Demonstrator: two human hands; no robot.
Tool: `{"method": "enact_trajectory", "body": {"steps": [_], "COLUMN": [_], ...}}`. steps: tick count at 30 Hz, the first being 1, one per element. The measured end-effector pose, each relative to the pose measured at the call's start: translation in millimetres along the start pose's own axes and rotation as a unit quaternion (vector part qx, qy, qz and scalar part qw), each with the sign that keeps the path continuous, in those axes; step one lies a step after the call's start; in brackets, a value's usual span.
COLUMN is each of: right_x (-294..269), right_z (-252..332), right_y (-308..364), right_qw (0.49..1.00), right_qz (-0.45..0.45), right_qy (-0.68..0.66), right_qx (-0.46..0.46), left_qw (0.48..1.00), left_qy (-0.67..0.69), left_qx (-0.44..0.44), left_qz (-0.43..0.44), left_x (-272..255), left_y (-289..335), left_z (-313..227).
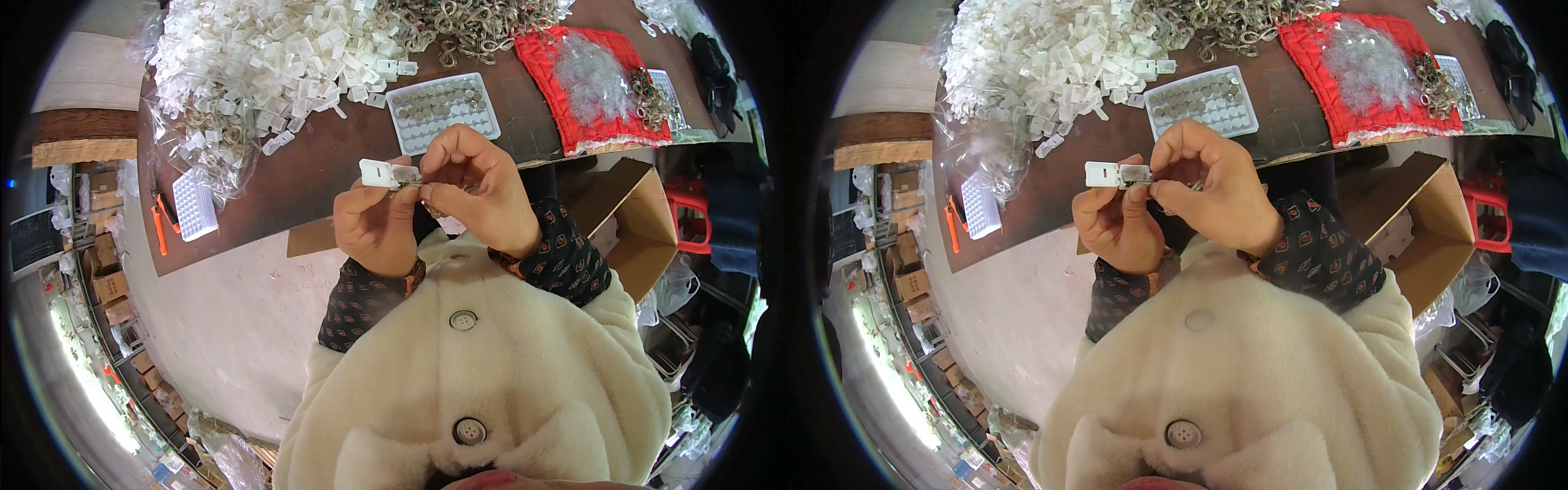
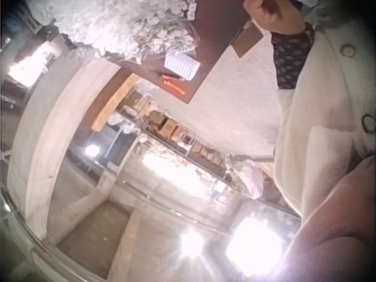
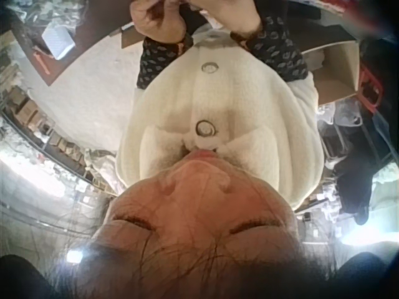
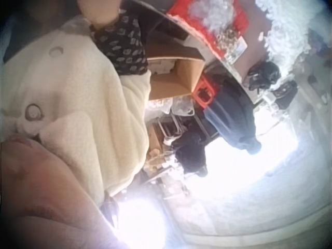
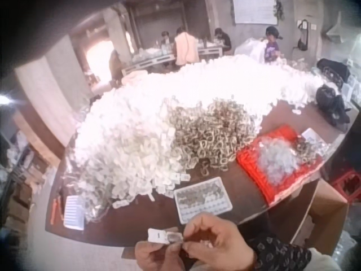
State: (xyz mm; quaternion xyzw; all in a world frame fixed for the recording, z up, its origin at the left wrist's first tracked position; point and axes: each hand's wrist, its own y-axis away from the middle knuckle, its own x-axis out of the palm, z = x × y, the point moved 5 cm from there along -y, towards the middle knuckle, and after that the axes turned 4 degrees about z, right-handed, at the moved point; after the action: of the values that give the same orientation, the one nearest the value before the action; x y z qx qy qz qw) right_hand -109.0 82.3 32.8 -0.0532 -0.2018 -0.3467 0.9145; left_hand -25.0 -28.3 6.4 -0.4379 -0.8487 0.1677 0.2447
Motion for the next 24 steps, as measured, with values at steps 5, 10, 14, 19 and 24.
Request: {"method": "enact_trajectory", "body": {"steps": [5,10,14,19,24], "right_x": [-1.8,-3.5,-5.1,-1.2,-2.9], "right_z": [0.1,16.5,6.1,-12.7,-21.5], "right_y": [-3.7,-5.8,-13.8,-12.7,-3.2], "right_qw": [0.999,0.998,0.995,0.992,0.999], "right_qz": [0.005,0.007,0.021,0.046,0.012], "right_qy": [-0.038,0.041,-0.074,-0.104,-0.031], "right_qx": [-0.005,-0.042,0.059,0.055,-0.004], "left_qw": [0.998,0.998,0.986,0.951,0.926], "left_qy": [0.056,0.052,0.142,0.24,0.287], "left_qx": [-0.026,-0.022,-0.086,-0.19,-0.242], "left_qz": [0.007,0.032,0.012,-0.039,-0.048], "left_x": [-0.6,0.3,-3.9,-6.8,-10.6], "left_y": [1.2,-3.1,-4.0,0.9,2.8], "left_z": [4.6,5.7,11.7,21.6,27.6]}}
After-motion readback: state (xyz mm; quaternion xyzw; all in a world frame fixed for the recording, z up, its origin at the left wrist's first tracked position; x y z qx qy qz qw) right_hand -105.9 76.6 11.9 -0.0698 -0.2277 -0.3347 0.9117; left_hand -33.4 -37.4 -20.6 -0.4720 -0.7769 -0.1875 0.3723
